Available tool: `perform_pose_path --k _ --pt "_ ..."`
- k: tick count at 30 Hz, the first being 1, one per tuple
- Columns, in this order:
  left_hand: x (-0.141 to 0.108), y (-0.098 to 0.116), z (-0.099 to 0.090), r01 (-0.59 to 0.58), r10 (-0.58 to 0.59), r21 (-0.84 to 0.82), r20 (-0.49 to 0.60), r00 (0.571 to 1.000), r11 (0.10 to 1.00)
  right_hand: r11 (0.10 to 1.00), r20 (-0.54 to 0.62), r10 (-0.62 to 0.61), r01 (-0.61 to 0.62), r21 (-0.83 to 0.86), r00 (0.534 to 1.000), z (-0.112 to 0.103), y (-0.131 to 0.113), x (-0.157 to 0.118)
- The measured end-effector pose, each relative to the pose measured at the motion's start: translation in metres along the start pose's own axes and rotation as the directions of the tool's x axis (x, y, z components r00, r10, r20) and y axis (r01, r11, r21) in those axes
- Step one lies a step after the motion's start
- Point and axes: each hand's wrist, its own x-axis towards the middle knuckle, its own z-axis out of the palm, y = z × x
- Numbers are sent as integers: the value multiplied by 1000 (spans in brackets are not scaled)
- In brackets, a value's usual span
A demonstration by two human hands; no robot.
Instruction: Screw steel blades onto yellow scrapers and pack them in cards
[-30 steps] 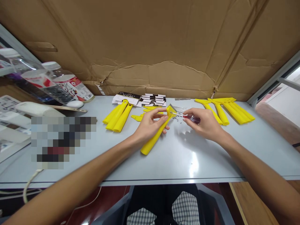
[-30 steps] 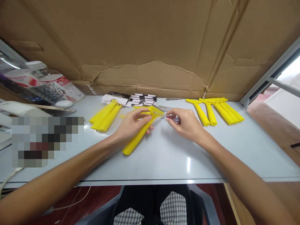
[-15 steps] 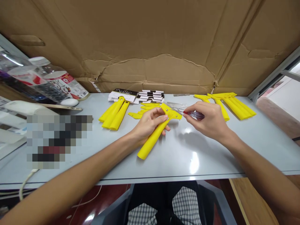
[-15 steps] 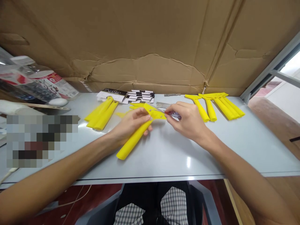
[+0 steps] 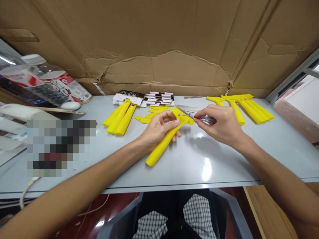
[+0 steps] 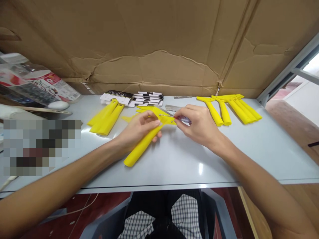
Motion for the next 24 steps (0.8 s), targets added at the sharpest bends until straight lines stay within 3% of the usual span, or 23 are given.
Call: perform_pose_path --k 17,24 --pt "-5 -2 4 -35 38 171 -16 999 985 988 76 -60 70 -140 995 -4 -2 -5" --pt "-6 1 4 11 -11 215 -2 1000 977 970 117 -87 111 -215 989 -9 -7 -4"
